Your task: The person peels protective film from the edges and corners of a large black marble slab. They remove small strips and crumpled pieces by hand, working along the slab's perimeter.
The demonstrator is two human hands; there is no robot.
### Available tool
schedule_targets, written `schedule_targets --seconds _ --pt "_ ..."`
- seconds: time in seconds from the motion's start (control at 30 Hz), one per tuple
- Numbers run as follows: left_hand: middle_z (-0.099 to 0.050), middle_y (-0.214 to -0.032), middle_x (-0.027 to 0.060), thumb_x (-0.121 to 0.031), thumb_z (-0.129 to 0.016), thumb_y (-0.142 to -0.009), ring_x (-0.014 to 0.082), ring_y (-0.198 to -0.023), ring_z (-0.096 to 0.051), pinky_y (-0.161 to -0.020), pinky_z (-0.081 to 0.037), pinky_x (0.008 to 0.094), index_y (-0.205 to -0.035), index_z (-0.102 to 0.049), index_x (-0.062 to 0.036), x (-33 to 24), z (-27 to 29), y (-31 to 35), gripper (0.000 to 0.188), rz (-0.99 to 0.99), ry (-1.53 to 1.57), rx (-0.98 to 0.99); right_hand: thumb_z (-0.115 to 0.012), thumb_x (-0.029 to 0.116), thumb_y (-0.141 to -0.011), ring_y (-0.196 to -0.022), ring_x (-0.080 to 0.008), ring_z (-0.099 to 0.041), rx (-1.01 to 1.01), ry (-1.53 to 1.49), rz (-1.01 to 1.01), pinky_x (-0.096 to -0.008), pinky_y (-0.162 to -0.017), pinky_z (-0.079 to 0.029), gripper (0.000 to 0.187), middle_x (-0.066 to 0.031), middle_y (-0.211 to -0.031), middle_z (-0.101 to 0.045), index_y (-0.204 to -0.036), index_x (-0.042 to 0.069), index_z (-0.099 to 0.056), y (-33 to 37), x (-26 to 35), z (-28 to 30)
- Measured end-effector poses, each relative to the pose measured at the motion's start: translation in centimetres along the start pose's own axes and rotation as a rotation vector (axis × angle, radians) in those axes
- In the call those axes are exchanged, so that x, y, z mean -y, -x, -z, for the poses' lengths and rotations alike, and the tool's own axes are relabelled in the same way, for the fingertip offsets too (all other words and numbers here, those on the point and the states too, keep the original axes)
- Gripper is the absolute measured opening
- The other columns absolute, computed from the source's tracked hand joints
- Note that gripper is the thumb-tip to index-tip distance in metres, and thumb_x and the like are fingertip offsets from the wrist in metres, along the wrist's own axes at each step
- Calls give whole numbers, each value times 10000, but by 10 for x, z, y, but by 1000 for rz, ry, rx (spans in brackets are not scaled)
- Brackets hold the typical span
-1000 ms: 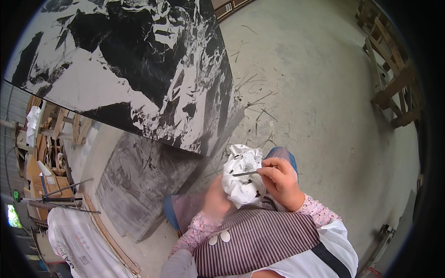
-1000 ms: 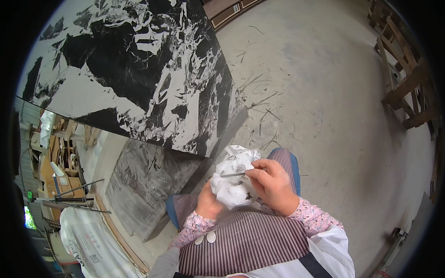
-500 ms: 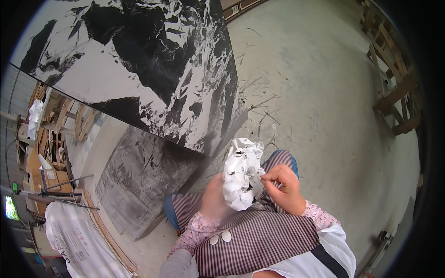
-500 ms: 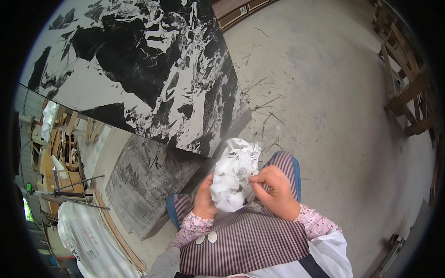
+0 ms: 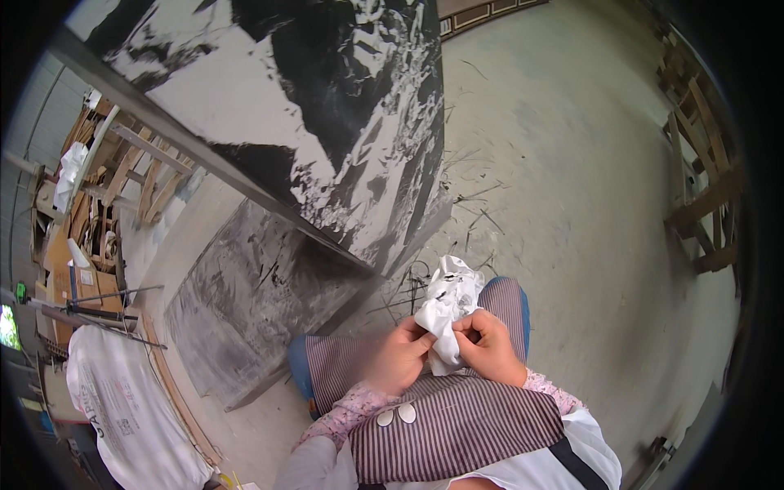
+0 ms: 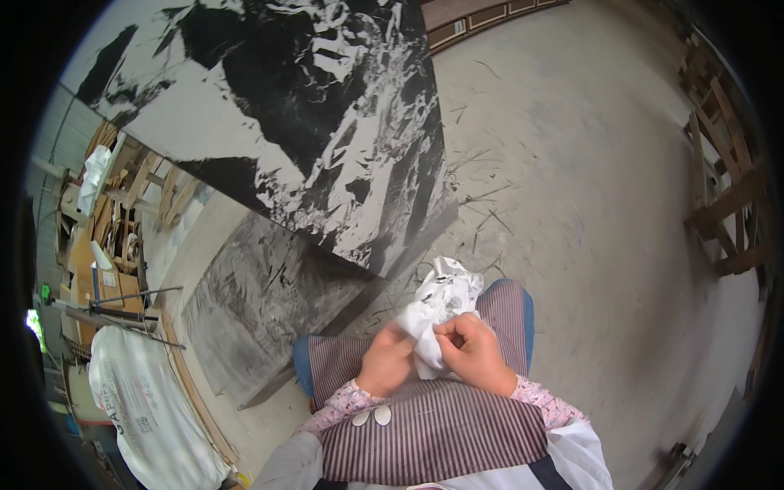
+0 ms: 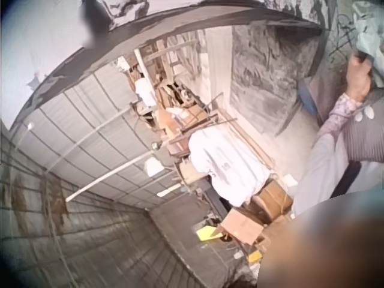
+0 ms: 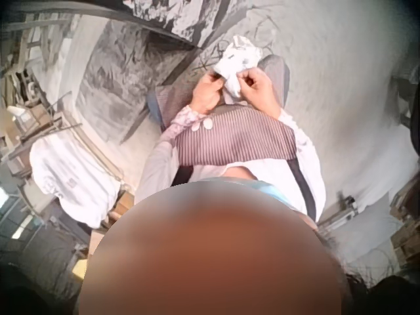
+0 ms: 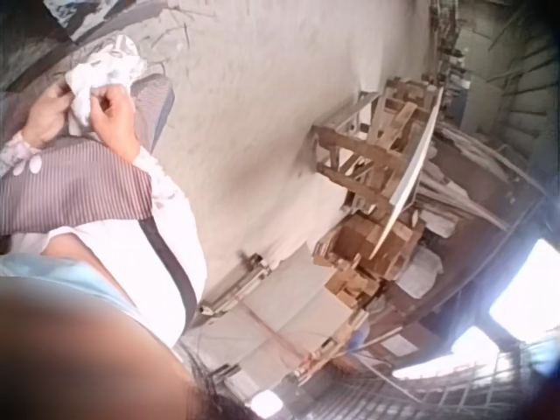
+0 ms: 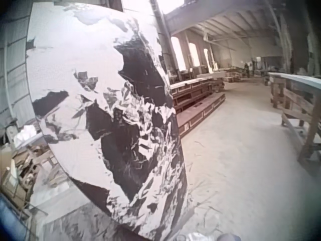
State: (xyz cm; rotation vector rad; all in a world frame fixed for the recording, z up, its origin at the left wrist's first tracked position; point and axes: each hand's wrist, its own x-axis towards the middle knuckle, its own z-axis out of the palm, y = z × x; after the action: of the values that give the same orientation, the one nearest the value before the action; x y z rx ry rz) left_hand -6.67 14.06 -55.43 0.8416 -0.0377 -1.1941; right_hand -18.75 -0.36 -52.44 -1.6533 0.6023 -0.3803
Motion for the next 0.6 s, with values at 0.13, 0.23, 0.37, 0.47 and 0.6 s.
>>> schedule_targets --seconds 0.13,0.23,0.37,0.47,0.6 --pt "-680 -1260 112 -53 -631 -1033 192 -1129 -673 -990 -548 342 -1322 -607 33 -3 -3 -2 303 39 -143 -84 -774 72 -889 -694 -138 -638 47 103 -24 -276 -623 -516 106 -77 -842 -635 -898 -4 -700 2 -6 -1" --pt "-711 -1193 104 -96 -652 -1032 171 -1047 -697 -917 -565 312 -1277 -640 54 -2 -2 -2 287 53 -213 -137 -778 83 -891 -710 -115 -632 88 71 -52 -269 -634 -518 120 -59 -844 -632 -908 -6 -698 3 -11 1" --pt "-709 -1195 108 -96 -658 -1025 171 -1044 -691 -926 -555 307 -1280 -632 67 -2 4 4 304 48 -146 -161 -775 83 -911 -726 -74 -622 161 -11 -116 -244 -636 -512 129 -30 -864 -636 -933 -15 -694 4 -9 1" --pt "-706 -1203 113 -85 -654 -1020 173 -1052 -687 -941 -547 308 -1291 -622 76 -3 15 17 317 78 -122 -236 -775 80 -922 -728 -50 -613 260 -62 -157 -225 -634 -507 128 -14 -868 -648 -946 -15 -693 5 -16 -2" --pt "-708 -1216 126 -73 -643 -1011 184 -1073 -683 -970 -531 317 -1302 -614 81 -11 30 45 331 43 -254 -281 -787 62 -919 -718 -19 -581 398 -245 -207 -199 -622 -484 112 15 -847 -670 -962 2 -703 7 -29 -17"
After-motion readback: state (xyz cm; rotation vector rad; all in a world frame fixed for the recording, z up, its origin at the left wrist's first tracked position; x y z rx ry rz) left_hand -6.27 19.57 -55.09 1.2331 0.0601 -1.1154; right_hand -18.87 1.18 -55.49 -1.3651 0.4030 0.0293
